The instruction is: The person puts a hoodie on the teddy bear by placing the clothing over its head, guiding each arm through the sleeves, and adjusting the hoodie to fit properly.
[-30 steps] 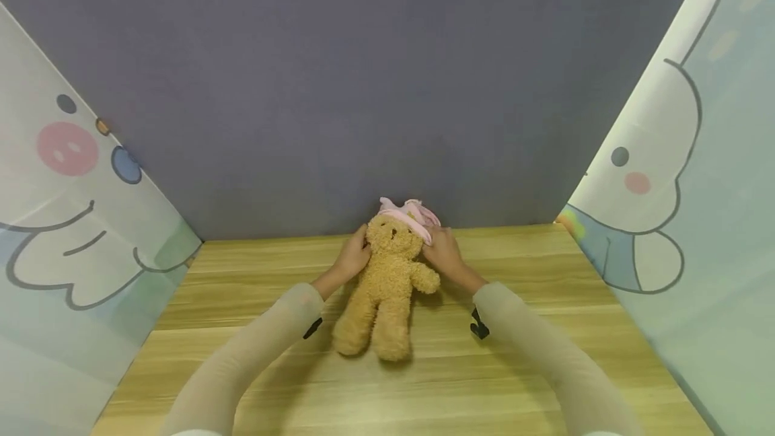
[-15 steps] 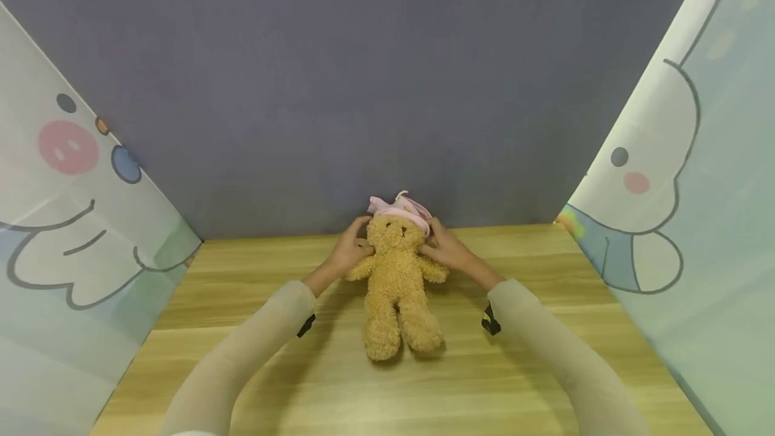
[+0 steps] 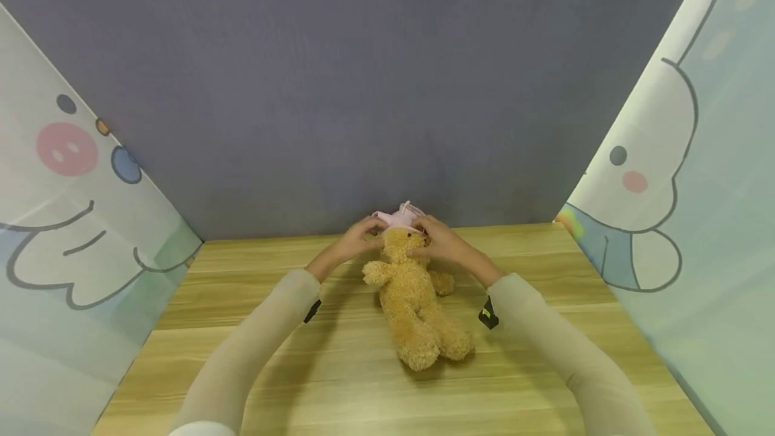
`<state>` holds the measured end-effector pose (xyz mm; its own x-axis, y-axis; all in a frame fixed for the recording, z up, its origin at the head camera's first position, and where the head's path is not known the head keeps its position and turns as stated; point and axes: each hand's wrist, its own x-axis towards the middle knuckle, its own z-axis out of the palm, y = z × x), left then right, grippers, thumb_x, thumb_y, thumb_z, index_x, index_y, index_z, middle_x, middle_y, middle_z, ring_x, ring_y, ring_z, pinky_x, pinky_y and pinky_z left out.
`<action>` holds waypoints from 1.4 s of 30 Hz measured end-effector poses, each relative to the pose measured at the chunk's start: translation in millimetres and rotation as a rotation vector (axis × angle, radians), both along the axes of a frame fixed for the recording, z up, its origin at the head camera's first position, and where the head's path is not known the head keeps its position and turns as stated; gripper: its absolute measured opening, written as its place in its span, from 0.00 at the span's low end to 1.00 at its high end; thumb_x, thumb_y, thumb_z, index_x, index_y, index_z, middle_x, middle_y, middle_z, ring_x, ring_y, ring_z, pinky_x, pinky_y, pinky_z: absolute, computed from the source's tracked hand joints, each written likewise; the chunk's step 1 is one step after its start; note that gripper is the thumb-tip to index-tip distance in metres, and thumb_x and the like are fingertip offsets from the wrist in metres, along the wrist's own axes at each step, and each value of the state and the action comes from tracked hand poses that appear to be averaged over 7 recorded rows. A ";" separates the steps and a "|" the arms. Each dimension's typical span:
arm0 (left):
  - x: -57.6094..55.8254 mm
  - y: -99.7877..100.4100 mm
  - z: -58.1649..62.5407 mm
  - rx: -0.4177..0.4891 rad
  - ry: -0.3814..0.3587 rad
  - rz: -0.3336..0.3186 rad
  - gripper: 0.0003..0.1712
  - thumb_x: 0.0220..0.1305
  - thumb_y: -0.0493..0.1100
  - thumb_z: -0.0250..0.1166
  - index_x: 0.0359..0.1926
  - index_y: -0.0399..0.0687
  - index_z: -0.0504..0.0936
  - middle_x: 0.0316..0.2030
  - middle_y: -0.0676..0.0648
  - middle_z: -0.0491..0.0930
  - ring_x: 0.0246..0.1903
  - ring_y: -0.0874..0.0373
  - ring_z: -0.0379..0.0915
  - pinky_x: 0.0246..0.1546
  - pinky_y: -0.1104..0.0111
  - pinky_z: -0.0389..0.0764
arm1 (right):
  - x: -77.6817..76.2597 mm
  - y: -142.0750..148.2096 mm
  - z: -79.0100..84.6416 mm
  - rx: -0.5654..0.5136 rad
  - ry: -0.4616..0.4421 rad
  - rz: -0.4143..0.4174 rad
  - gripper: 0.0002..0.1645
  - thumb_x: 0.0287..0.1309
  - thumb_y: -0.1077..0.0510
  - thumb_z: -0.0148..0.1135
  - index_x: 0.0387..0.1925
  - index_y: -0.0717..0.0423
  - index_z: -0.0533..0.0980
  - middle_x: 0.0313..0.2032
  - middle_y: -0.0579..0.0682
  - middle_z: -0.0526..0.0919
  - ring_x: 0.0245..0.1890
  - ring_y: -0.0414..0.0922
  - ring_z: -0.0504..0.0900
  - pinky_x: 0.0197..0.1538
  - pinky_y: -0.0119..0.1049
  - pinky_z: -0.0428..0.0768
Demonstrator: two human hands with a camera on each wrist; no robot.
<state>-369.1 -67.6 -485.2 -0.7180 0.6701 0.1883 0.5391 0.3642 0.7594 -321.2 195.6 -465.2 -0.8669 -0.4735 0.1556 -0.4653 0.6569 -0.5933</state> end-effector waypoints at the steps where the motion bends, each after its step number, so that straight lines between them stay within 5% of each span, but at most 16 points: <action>1: 0.4 0.7 -3.8 -0.033 0.017 -0.012 0.17 0.67 0.31 0.64 0.56 0.36 0.77 0.53 0.37 0.76 0.52 0.44 0.73 0.53 0.53 0.78 | -0.3 -3.2 -1.1 0.015 0.004 0.026 0.31 0.56 0.49 0.77 0.54 0.58 0.72 0.50 0.57 0.75 0.36 0.45 0.72 0.42 0.41 0.74; 4: 4.7 2.4 -18.2 -0.133 0.076 -0.019 0.07 0.65 0.29 0.63 0.42 0.38 0.77 0.37 0.44 0.77 0.37 0.54 0.74 0.40 0.64 0.77 | -0.4 -16.3 -3.9 0.093 0.054 0.079 0.26 0.56 0.48 0.76 0.48 0.58 0.74 0.47 0.54 0.78 0.36 0.43 0.72 0.41 0.38 0.75; 7: 12.6 0.2 -29.6 -0.202 0.120 0.031 0.08 0.62 0.27 0.63 0.34 0.41 0.73 0.26 0.49 0.71 0.26 0.60 0.66 0.30 0.70 0.69 | -1.2 -28.8 -2.3 0.177 0.071 0.105 0.28 0.56 0.45 0.76 0.49 0.57 0.77 0.43 0.50 0.79 0.38 0.43 0.75 0.42 0.38 0.77; 14: 23.2 4.7 -35.0 -0.288 0.180 0.182 0.10 0.60 0.29 0.64 0.31 0.46 0.73 0.22 0.52 0.70 0.22 0.60 0.63 0.23 0.70 0.62 | -1.9 -36.0 16.8 0.332 -0.043 0.146 0.25 0.58 0.53 0.75 0.52 0.58 0.76 0.41 0.48 0.80 0.39 0.43 0.77 0.44 0.40 0.78; 18: 30.6 13.4 -29.7 -0.204 0.133 0.251 0.11 0.58 0.26 0.64 0.30 0.44 0.73 0.23 0.50 0.73 0.23 0.60 0.67 0.22 0.71 0.66 | 3.8 -39.8 22.7 0.475 0.053 0.054 0.22 0.60 0.52 0.72 0.48 0.59 0.73 0.35 0.50 0.79 0.36 0.48 0.80 0.40 0.46 0.80; 23: 50.1 11.8 -30.1 -0.019 0.098 0.240 0.10 0.56 0.25 0.66 0.28 0.42 0.77 0.25 0.48 0.79 0.25 0.63 0.73 0.25 0.73 0.74 | 9.4 -44.5 14.4 0.587 0.185 -0.058 0.14 0.57 0.56 0.70 0.37 0.54 0.72 0.26 0.48 0.77 0.30 0.50 0.82 0.38 0.50 0.81; 28: 77.8 5.1 -36.9 0.035 0.113 0.186 0.05 0.58 0.29 0.71 0.33 0.41 0.84 0.33 0.47 0.84 0.33 0.61 0.78 0.34 0.72 0.80 | 13.9 -47.8 -0.1 0.557 0.285 -0.094 0.13 0.56 0.56 0.71 0.31 0.51 0.71 0.24 0.47 0.77 0.29 0.49 0.81 0.40 0.52 0.80; 32: 82.0 1.9 -31.2 0.004 0.120 0.143 0.03 0.62 0.30 0.69 0.35 0.38 0.84 0.36 0.43 0.85 0.38 0.54 0.82 0.39 0.67 0.84 | 11.1 -49.7 -5.2 0.469 0.344 -0.127 0.19 0.55 0.48 0.75 0.29 0.50 0.71 0.24 0.46 0.76 0.29 0.49 0.80 0.42 0.51 0.78; 36: 75.1 -0.5 -17.6 -0.173 0.120 0.238 0.06 0.69 0.40 0.68 0.33 0.47 0.81 0.32 0.50 0.84 0.31 0.58 0.81 0.32 0.68 0.80 | 7.5 -40.8 -3.6 0.291 0.289 -0.060 0.24 0.51 0.43 0.78 0.32 0.52 0.73 0.24 0.45 0.74 0.27 0.44 0.74 0.37 0.42 0.75; 42: 76.8 3.6 12.9 -0.425 0.182 0.366 0.20 0.64 0.57 0.71 0.47 0.50 0.79 0.36 0.52 0.82 0.33 0.53 0.78 0.30 0.59 0.78 | 12.7 -20.7 7.8 0.193 0.088 0.063 0.26 0.54 0.57 0.78 0.52 0.58 0.77 0.43 0.51 0.78 0.41 0.44 0.75 0.44 0.40 0.77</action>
